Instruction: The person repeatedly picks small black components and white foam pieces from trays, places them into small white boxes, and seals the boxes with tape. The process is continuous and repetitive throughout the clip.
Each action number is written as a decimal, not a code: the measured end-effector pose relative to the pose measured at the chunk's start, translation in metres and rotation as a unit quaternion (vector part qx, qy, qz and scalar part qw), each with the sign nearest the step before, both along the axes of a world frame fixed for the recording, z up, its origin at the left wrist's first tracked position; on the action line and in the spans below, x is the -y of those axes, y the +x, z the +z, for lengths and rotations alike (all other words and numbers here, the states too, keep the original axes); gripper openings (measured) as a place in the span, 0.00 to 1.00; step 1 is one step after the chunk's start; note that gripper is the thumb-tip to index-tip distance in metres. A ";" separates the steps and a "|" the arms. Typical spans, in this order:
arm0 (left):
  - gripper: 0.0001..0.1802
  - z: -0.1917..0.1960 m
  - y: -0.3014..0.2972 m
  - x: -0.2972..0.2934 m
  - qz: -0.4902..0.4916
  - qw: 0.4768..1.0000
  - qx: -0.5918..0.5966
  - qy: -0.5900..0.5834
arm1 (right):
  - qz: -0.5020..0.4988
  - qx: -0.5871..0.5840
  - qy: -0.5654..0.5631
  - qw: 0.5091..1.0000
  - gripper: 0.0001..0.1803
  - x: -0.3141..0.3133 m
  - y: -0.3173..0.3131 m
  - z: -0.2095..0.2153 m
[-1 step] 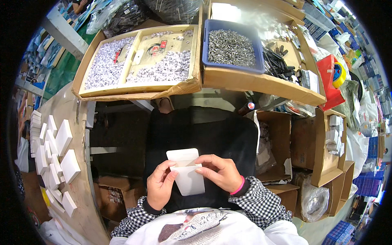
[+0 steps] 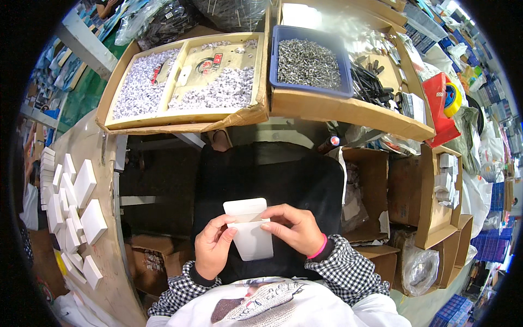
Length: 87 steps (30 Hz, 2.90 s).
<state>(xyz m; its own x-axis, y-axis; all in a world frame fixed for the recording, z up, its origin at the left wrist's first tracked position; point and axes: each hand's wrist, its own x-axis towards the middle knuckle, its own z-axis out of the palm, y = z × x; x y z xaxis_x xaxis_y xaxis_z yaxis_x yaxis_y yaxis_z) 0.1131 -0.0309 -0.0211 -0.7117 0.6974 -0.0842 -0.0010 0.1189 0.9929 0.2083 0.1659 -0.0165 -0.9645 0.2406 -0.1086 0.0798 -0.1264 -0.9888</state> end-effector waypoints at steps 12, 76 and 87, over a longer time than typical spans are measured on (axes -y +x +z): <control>0.24 0.017 -0.021 -0.012 -0.014 0.971 0.220 0.095 | 0.024 0.021 -0.143 0.989 0.25 -0.008 -0.005 -0.002; 0.60 0.005 0.036 -0.063 0.024 0.962 -0.253 -0.103 | -0.028 -0.113 0.404 0.907 0.13 -0.010 -0.013 0.035; 0.58 0.005 0.034 -0.059 0.034 0.956 -0.269 -0.111 | -0.028 -0.075 0.347 0.934 0.10 -0.010 -0.017 0.043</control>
<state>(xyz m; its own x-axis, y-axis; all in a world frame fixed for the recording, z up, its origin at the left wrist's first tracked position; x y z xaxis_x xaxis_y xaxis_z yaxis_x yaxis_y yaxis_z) 0.1475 0.0282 -0.0162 -0.7364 0.6559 0.1655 0.4876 0.3452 0.8019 0.1908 0.1763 0.0263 -0.9401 0.2540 0.2275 -0.0531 0.5500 -0.8335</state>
